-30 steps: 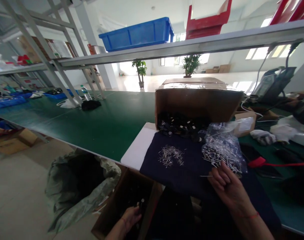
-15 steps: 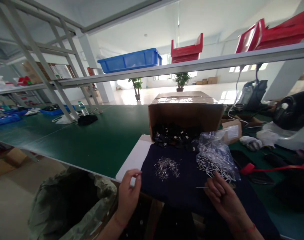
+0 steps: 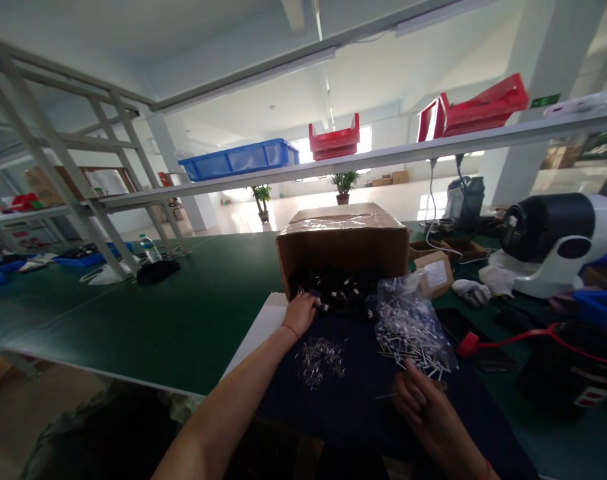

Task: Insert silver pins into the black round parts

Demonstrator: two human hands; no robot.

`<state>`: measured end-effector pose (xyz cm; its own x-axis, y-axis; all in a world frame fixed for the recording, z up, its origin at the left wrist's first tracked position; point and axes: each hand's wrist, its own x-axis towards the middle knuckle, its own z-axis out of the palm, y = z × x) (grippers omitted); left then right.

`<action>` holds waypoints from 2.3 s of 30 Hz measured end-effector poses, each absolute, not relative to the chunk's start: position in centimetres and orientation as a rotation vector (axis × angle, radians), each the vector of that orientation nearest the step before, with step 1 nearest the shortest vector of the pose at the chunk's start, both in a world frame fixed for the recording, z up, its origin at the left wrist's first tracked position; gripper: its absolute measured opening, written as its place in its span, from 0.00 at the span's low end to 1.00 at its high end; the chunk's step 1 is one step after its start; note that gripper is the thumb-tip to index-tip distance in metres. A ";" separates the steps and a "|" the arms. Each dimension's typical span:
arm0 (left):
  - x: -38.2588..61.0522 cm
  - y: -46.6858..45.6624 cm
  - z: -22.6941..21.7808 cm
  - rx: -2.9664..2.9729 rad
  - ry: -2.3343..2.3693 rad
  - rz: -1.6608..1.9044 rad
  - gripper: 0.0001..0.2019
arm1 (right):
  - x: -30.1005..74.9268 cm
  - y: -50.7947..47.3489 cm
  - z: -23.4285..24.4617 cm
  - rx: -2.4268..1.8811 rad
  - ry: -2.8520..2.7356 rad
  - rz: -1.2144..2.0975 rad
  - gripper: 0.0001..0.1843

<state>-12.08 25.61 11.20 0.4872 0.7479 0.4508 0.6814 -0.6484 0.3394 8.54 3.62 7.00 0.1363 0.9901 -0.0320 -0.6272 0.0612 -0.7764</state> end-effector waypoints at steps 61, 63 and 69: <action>-19.6 0.2 5.4 0.388 0.431 1.066 0.21 | -0.7 3.8 14.2 -0.925 -2.396 0.173 0.08; -19.1 0.2 5.5 0.397 0.415 1.061 0.22 | -1.2 2.6 14.3 -0.857 -2.434 0.042 0.09; -18.0 0.0 6.0 0.466 0.406 1.007 0.25 | -0.8 1.6 13.3 -0.779 -2.504 -0.270 0.09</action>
